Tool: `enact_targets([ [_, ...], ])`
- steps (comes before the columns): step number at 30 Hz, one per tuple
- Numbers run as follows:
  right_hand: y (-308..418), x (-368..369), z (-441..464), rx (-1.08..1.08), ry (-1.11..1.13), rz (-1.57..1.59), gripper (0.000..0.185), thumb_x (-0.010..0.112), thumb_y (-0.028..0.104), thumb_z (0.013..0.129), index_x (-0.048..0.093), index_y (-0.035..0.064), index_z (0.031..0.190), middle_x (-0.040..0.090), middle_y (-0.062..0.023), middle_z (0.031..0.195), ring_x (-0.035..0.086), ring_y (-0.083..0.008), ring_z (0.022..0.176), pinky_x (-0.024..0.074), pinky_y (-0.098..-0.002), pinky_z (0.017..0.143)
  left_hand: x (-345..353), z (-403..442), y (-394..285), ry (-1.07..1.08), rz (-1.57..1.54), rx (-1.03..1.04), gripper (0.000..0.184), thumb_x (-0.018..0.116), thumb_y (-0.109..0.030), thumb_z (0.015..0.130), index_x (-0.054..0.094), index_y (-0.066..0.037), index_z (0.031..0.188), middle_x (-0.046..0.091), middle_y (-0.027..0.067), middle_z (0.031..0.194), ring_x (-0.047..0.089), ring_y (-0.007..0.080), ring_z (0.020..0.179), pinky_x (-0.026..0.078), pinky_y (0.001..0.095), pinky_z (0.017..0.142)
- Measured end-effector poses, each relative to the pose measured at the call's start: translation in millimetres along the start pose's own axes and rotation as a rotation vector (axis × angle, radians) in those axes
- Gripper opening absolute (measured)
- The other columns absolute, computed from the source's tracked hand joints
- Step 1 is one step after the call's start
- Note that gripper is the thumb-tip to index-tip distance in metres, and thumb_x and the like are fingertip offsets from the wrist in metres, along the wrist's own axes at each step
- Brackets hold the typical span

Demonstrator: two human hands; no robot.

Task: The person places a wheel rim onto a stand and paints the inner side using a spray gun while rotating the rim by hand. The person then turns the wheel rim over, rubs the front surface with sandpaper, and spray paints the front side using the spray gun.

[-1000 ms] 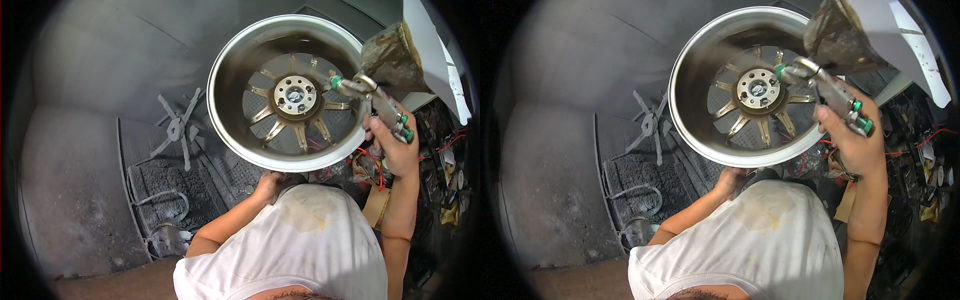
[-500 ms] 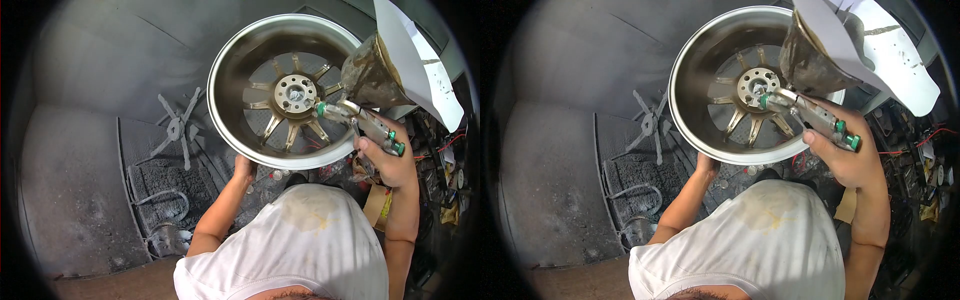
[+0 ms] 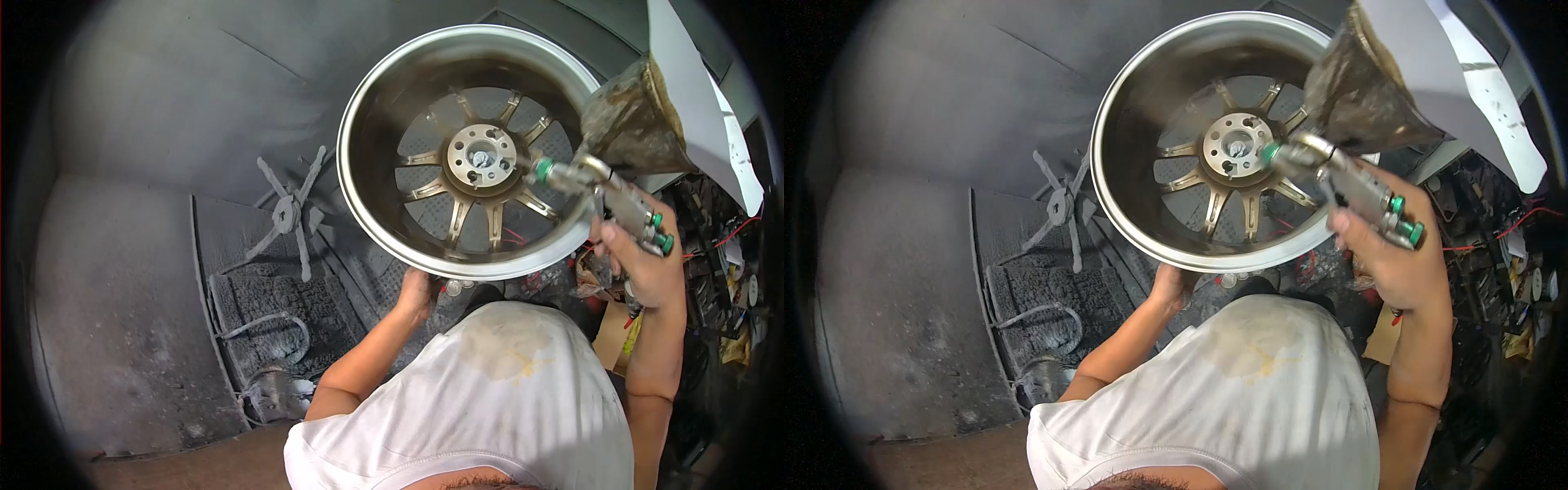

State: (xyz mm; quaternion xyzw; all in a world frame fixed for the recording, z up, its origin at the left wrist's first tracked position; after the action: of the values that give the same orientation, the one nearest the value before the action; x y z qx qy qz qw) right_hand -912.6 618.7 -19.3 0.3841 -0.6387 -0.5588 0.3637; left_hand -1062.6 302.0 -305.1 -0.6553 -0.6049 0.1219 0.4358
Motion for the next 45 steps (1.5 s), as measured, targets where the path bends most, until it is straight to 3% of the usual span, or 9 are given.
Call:
enact_targets([
  [5, 15.8, 18.8, -3.1, -0.112, 0.136, -0.056, 0.054, 0.076, 0.018, 0.088, 0.060, -0.0084, 0.133, 0.068, -0.0043, 0.092, 0.060, -0.0080, 0.081, 0.0501, -0.0248, 0.074, 17.3, -13.2, 22.2, 0.032, 0.004, -0.023, 0.033, 0.062, -0.026, 0.100, 0.063, -0.006, 0.127, 0.066, 0.0075, 0.127, 0.057, 0.0216, 0.122, 0.040, 0.0438, 0.111],
  [10, 12.1, -3.5, 16.4, -0.162, -0.012, -0.073, 0.050, 0.073, 0.018, 0.091, 0.061, -0.0060, 0.133, 0.067, -0.0017, 0.086, 0.059, -0.0066, 0.073, 0.0482, -0.0227, 0.067, 57.8, -28.2, 49.1, 0.207, -0.023, -0.209, 0.047, 0.049, 0.006, 0.083, 0.058, 0.000, 0.129, 0.060, 0.0125, 0.133, 0.056, 0.0273, 0.122, 0.039, 0.0470, 0.113],
  [17, 9.7, -32.7, 24.2, -0.224, -0.216, -0.104, 0.035, 0.072, 0.024, 0.094, 0.063, -0.0025, 0.115, 0.067, -0.0057, 0.086, 0.061, -0.0078, 0.068, 0.0432, -0.0194, 0.049, 59.3, -37.0, 58.9, 0.363, -0.119, -0.413, 0.039, 0.053, 0.003, 0.085, 0.058, 0.003, 0.124, 0.062, 0.0126, 0.122, 0.058, 0.0273, 0.115, 0.043, 0.0464, 0.110],
  [19, 7.6, -40.7, 24.8, -0.198, -0.276, -0.132, 0.034, 0.072, 0.024, 0.094, 0.063, -0.0018, 0.114, 0.068, -0.0063, 0.086, 0.061, -0.0080, 0.067, 0.0434, -0.0195, 0.049, 21.5, -18.9, 36.1, 0.071, 0.007, -0.262, 0.036, 0.056, -0.002, 0.087, 0.060, 0.000, 0.123, 0.064, 0.0104, 0.117, 0.059, 0.0252, 0.111, 0.042, 0.0472, 0.110],
  [21, 7.5, -38.2, 19.6, -0.202, -0.273, -0.130, 0.036, 0.073, 0.025, 0.093, 0.064, -0.0019, 0.116, 0.069, -0.0066, 0.086, 0.060, -0.0079, 0.066, 0.0434, -0.0195, 0.049, -16.8, 15.7, 13.5, -0.003, 0.035, -0.085, 0.034, 0.061, -0.030, 0.098, 0.062, -0.007, 0.123, 0.067, 0.0065, 0.116, 0.061, 0.0201, 0.114, 0.041, 0.0464, 0.109],
  [27, 2.9, 11.6, 6.4, -0.061, 0.054, -0.048, 0.054, 0.076, 0.019, 0.089, 0.060, -0.0071, 0.133, 0.068, -0.0051, 0.093, 0.061, -0.0093, 0.072, 0.0513, -0.0242, 0.067, -7.1, 22.6, -60.4, -0.020, 0.051, 0.083, 0.040, 0.064, -0.037, 0.098, 0.061, -0.006, 0.124, 0.068, 0.0075, 0.115, 0.065, 0.0205, 0.108, 0.050, 0.0376, 0.099],
  [35, 18.0, -12.6, 13.0, -0.265, -0.166, -0.183, 0.051, 0.071, 0.020, 0.093, 0.059, -0.0069, 0.135, 0.067, -0.0039, 0.094, 0.059, -0.0086, 0.077, 0.0502, -0.0242, 0.071, 24.7, -10.7, -34.3, 0.073, 0.101, -0.074, 0.037, 0.063, -0.033, 0.099, 0.062, -0.005, 0.123, 0.066, 0.0101, 0.125, 0.062, 0.0224, 0.117, 0.047, 0.0423, 0.106],
  [40, -2.0, 6.6, 3.0, 0.036, 0.102, 0.009, 0.055, 0.076, 0.021, 0.089, 0.059, -0.0085, 0.133, 0.068, -0.0048, 0.095, 0.061, -0.0099, 0.083, 0.0504, -0.0269, 0.081, 26.3, -12.6, 0.1, 0.121, 0.091, -0.155, 0.032, 0.059, -0.020, 0.099, 0.062, -0.007, 0.128, 0.065, 0.0069, 0.128, 0.058, 0.0215, 0.124, 0.042, 0.0461, 0.111],
  [45, 12.7, 21.8, 5.9, -0.196, 0.168, -0.057, 0.047, 0.074, 0.017, 0.090, 0.063, -0.0076, 0.129, 0.073, -0.0124, 0.106, 0.065, -0.0143, 0.093, 0.0509, -0.0295, 0.088, 55.6, -28.8, 19.7, 0.206, 0.110, -0.227, 0.042, 0.049, 0.002, 0.091, 0.057, 0.000, 0.132, 0.063, 0.0132, 0.128, 0.060, 0.0248, 0.117, 0.046, 0.0467, 0.108],
])
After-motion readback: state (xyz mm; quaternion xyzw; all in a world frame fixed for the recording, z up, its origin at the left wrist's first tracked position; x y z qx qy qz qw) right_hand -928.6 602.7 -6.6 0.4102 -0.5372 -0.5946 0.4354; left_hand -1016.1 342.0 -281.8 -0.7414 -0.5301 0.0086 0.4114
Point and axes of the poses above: each hand's wrist, its own z-axis towards the middle knuckle, its own x-axis out of the palm, y = z × x, the point moved 10 cm from there along z, towards the middle knuckle
